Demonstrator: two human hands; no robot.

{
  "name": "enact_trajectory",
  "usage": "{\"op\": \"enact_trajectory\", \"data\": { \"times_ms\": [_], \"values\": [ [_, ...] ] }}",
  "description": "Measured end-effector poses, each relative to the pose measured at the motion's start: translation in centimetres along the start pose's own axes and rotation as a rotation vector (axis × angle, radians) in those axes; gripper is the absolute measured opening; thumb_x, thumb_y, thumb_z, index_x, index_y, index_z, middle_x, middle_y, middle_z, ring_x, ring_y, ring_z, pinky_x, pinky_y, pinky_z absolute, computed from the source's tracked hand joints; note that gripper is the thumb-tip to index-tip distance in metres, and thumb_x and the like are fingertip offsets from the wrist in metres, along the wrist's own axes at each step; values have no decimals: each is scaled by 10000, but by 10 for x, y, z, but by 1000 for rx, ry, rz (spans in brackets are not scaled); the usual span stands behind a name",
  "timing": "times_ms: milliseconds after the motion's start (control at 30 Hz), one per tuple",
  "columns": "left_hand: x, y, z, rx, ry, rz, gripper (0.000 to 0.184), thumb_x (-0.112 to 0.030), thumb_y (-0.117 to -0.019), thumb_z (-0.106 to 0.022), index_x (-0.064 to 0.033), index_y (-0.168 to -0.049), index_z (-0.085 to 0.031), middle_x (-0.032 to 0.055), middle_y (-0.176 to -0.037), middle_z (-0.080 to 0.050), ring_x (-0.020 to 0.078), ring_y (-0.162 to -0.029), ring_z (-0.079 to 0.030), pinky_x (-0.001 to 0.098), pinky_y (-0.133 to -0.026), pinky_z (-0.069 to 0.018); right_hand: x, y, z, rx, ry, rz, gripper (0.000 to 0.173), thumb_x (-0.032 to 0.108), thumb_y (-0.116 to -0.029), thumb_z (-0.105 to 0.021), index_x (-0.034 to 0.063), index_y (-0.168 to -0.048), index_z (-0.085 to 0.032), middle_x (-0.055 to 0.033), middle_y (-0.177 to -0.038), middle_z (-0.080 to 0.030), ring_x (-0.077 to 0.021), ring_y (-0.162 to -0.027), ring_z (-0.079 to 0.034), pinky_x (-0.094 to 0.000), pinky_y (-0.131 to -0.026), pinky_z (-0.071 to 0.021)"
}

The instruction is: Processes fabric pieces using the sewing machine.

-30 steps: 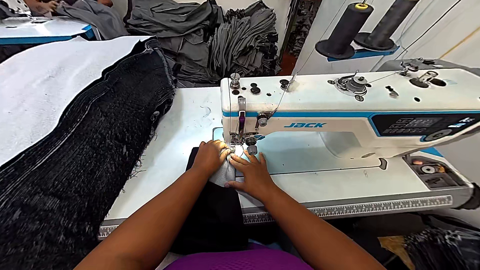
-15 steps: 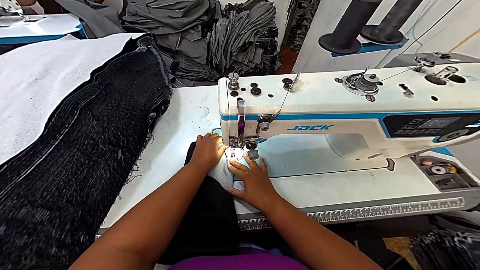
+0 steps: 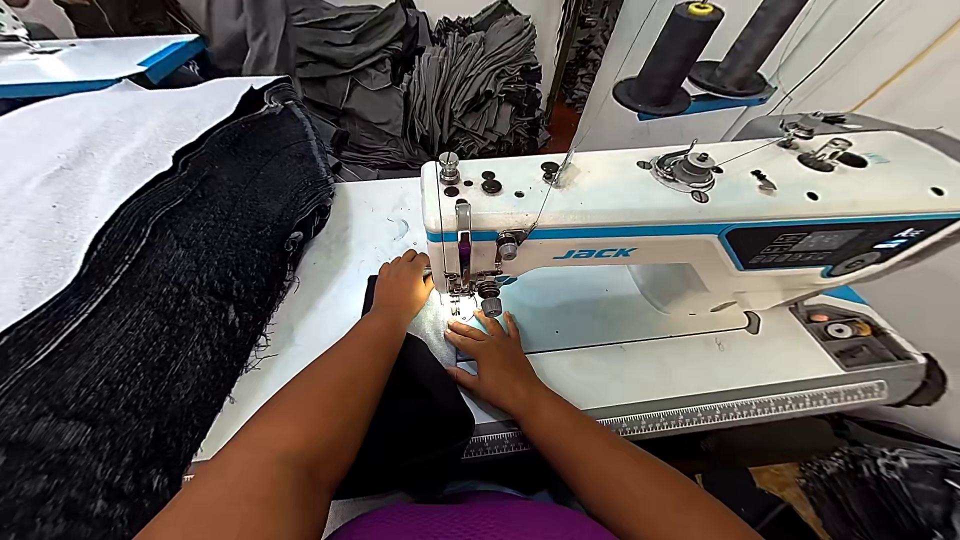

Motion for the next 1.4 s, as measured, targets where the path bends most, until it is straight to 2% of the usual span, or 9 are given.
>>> {"op": "enact_trajectory", "data": {
  "times_ms": [167,267,400,567,700,833,1067,1267,1400],
  "values": [
    [14,21,12,204,81,54,392,-342,-1060,-578,29,-1149,-663,279,-1059,-698,455,-1044,-683,649,-907,-509,8,15,-2,53,-58,48,614,482,-979,-616,213,-1523,-515,29,-1621,-422,-284,-1568,-220,-680,-1220,-39],
    [11,61,61,242,470,-115,225,-166,-1034,-626,33,-1062,-726,147,-920,-715,224,-851,-669,456,-837,-540,23,39,3,-162,-296,203,899,334,-810,-819,39,-1557,-414,-156,-1605,-421,-344,-1492,-388,-668,-1205,-214],
    [-11,113,127,220,713,-251,158,-59,-998,-602,-33,-1076,-736,-35,-948,-741,-32,-837,-662,185,-804,-556,45,25,32,-179,-1052,309,715,354,-979,-615,-92,-1496,-402,-143,-1437,-587,-152,-1318,-572,-343,-1105,-472],
    [-39,134,173,146,569,-406,97,-119,-945,-659,-107,-978,-749,-97,-801,-705,-74,-715,-621,112,-654,-506,100,3,79,-75,-1610,323,219,127,-1045,-512,111,-944,-705,60,-848,-733,-10,-813,-693,-232,-801,-581],
    [-36,142,193,-1,487,-388,58,-231,-852,-753,-181,-867,-727,-114,-695,-646,-44,-613,-581,136,-541,-467,117,17,92,-306,-1499,391,179,138,-1042,-558,120,-897,-662,81,-788,-671,24,-746,-642,-182,-738,-550],
    [-40,144,189,-18,563,-478,168,-317,-891,-720,-167,-816,-705,-68,-1171,-704,-7,-1073,-653,174,-839,-561,113,36,101,-539,-1326,443,108,148,-1032,-583,125,-940,-635,84,-799,-629,35,-751,-614,-159,-732,-536],
    [-64,158,194,-276,397,-674,146,-251,-906,-683,-131,-837,-728,-92,-842,-687,-11,-952,-682,232,-1024,-530,104,49,122,-557,-1128,566,87,193,-1054,-550,153,-1012,-614,114,-838,-611,69,-755,-580,-129,-722,-510],
    [-68,163,185,-375,247,-596,360,-308,-976,-626,-40,-1211,-676,-43,-829,-663,-5,-712,-592,140,-672,-497,103,55,134,-709,-966,652,39,107,-1020,-594,87,-1006,-624,76,-844,-630,67,-732,-585,-109,-685,-515],
    [-61,149,175,-356,208,-506,220,-252,-987,-618,-88,-863,-698,-19,-732,-610,54,-660,-576,222,-611,-482,98,48,127,-726,-975,568,187,23,-987,-612,24,-1169,-571,44,-809,-639,30,-678,-588,-136,-649,-521]
  ]
}}
Point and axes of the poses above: each hand's wrist, its own y-axis away from the middle knuckle, its own z-axis out of the back of the hand, x = y × z, the point moved 7 cm from there along -y, towards the middle knuckle
